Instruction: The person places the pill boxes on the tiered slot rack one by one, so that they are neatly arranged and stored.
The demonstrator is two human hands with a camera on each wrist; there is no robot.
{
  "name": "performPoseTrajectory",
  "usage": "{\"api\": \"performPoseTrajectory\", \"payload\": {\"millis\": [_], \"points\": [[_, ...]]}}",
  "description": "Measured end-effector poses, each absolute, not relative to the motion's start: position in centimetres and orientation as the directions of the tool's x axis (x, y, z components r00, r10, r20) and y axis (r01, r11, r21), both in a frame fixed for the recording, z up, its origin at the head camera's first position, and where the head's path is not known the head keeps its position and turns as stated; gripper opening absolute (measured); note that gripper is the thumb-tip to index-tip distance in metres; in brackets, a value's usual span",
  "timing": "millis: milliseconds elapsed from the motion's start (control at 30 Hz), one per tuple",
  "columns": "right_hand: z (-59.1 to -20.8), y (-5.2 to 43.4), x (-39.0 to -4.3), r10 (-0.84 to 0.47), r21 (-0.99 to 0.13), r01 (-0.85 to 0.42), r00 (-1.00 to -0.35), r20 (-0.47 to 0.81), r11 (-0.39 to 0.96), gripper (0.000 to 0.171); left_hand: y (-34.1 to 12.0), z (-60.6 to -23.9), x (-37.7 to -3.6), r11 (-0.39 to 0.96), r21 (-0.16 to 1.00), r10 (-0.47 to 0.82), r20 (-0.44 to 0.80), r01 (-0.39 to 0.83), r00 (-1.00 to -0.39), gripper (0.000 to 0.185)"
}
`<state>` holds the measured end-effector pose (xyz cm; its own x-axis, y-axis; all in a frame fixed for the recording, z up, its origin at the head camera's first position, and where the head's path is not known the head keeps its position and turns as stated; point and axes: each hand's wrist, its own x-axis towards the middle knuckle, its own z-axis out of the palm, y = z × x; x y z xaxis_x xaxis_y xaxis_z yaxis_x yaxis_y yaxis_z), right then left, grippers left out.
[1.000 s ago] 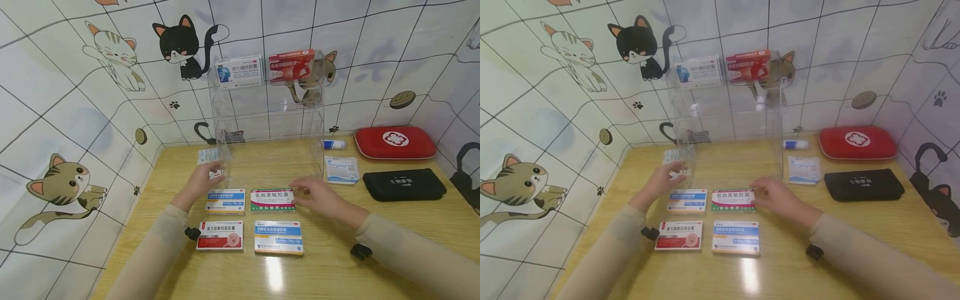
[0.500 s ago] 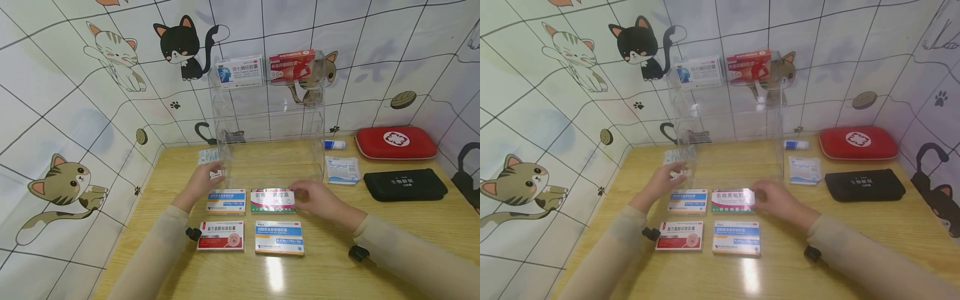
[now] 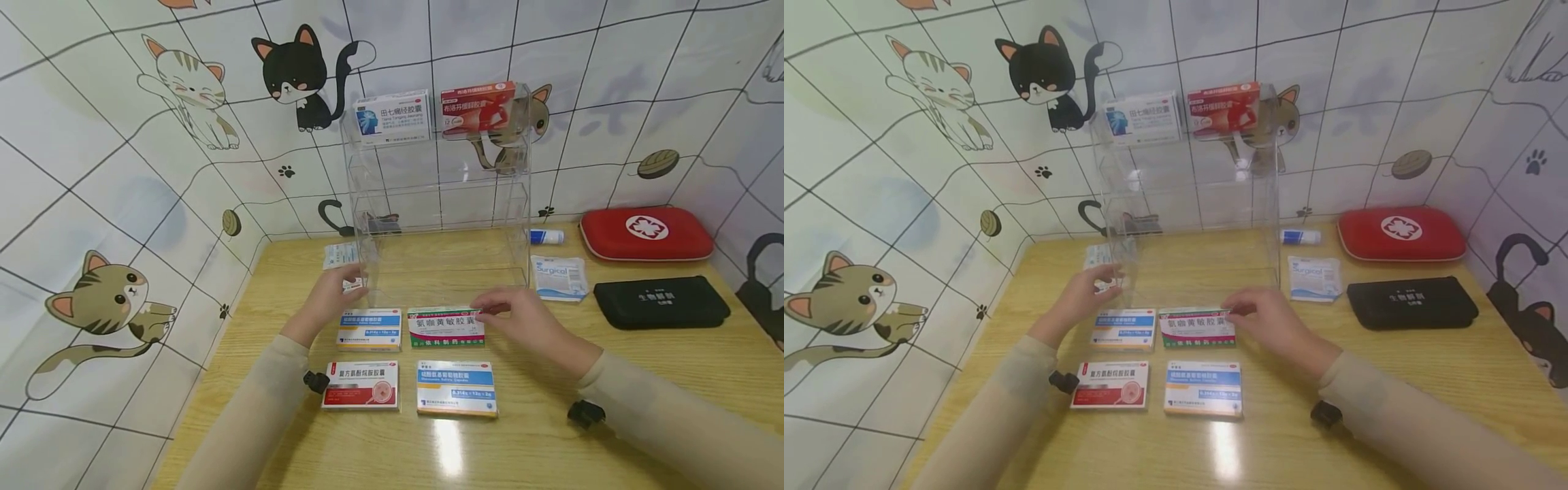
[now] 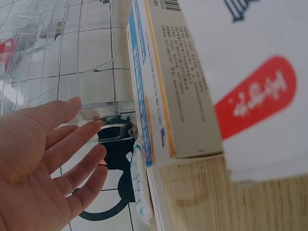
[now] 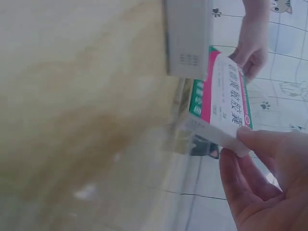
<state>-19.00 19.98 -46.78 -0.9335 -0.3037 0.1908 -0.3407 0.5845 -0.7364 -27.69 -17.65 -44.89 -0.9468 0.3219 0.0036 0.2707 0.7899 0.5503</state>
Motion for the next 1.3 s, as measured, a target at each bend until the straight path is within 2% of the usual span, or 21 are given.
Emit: {"api": "performPoseTrajectory", "payload": {"millis": [167, 333, 433, 600, 767, 933, 1033, 1300], "points": [[-44.3, 19.8, -19.8, -0.281, -0.696, -0.417, -0.909, 0.308, 0.584, 0.017, -17.6, -44.8, -27.7, 0.789, 0.549, 0.328, 0.001, 0.275, -0.945, 0.056], [-40.4, 19.3, -21.5, -0.228, -0.635, -0.486, -0.866, 0.446, 0.601, 0.018, -17.7, -44.8, -27.7, 0.788, 0.55, 0.332, -0.005, 0.275, -0.943, 0.056], [-37.6, 18.9, -23.2, -0.2, -0.603, -0.517, -0.835, 0.513, 0.607, 0.02, -17.8, -44.7, -27.7, 0.786, 0.558, 0.329, -0.01, 0.267, -0.944, 0.056], [-33.4, 17.9, -26.8, -0.129, -0.631, -0.525, -0.816, 0.563, 0.571, 0.02, -17.8, -44.7, -27.7, 0.784, 0.558, 0.335, -0.009, 0.273, -0.942, 0.056], [-30.2, 16.7, -30.0, -0.054, -0.661, -0.517, -0.808, 0.587, 0.544, 0.024, -17.6, -44.7, -27.8, 0.785, 0.552, 0.336, -0.001, 0.28, -0.942, 0.056], [-28.5, 15.9, -32.8, 0.04, -0.716, -0.415, -0.851, 0.524, 0.562, 0.029, -17.7, -44.5, -27.8, 0.784, 0.555, 0.336, -0.003, 0.277, -0.942, 0.056], [-28.5, 15.4, -34.3, 0.075, -0.755, -0.367, -0.875, 0.478, 0.543, 0.029, -17.6, -44.5, -27.8, 0.792, 0.543, 0.337, -0.005, 0.28, -0.942, 0.056], [-30.6, 14.2, -36.7, 0.075, -0.83, -0.354, -0.903, 0.424, 0.431, 0.025, -17.6, -44.5, -27.8, 0.792, 0.537, 0.343, 0.004, 0.291, -0.939, 0.055]]}}
